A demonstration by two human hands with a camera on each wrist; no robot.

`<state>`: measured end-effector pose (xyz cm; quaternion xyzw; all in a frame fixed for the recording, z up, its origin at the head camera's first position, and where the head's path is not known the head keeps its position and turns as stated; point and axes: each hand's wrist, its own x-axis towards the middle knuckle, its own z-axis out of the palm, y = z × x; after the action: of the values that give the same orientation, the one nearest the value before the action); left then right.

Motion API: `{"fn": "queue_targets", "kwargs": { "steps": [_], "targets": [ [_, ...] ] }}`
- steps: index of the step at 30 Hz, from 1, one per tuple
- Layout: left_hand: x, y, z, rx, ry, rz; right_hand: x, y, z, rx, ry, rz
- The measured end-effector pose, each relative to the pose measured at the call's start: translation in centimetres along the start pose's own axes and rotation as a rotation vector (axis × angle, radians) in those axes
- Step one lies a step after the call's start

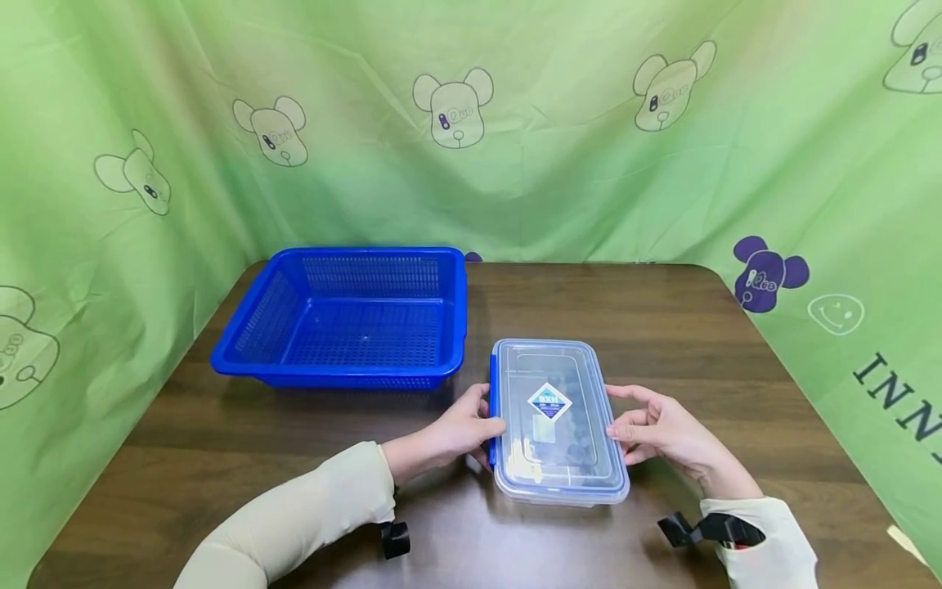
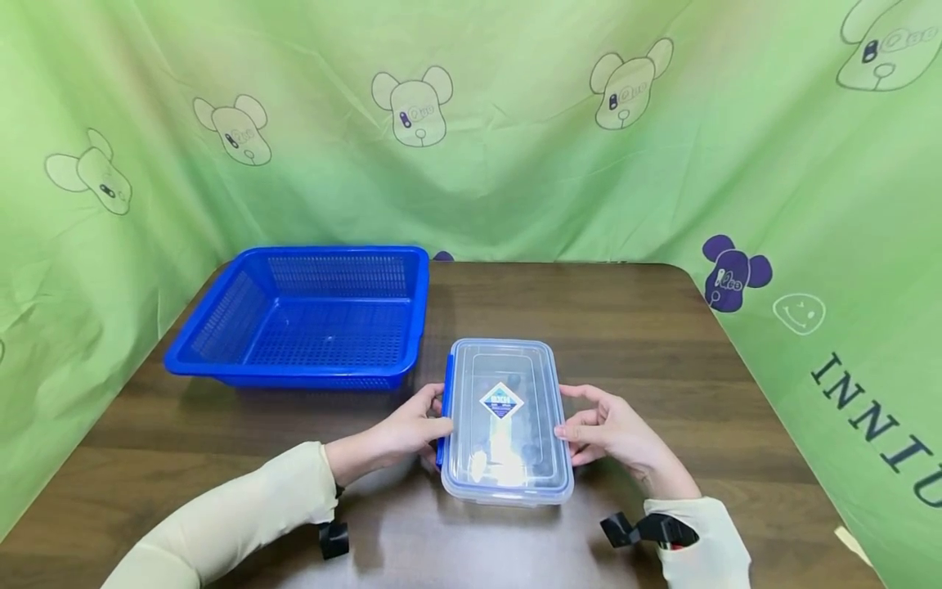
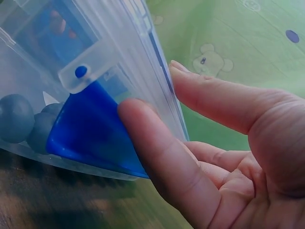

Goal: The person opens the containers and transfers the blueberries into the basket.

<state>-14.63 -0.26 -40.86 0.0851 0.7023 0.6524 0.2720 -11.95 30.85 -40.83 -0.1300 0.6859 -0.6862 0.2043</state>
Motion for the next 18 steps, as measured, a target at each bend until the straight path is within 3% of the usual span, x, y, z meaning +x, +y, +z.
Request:
{"fn": "queue_targets", "kwargs": {
  "steps": [9, 15, 18],
  "targets": [
    [-0.15, 0.54, 0.61, 0.118, 0.023, 0.011, -0.22, -0.11, -0.01, -0.026, 0.036, 0.028],
    [-0.39, 0.88, 0.86, 0.273, 0.042, 0.106, -0.25, -0.48, 0.07, -0.039, 0.040, 0.032],
    [-0.40, 0.94, 0.98, 0.304, 0.053, 0.133, -0.31, -0.71, 0.13, -0.037, 0.041, 0.032]
  ]
}}
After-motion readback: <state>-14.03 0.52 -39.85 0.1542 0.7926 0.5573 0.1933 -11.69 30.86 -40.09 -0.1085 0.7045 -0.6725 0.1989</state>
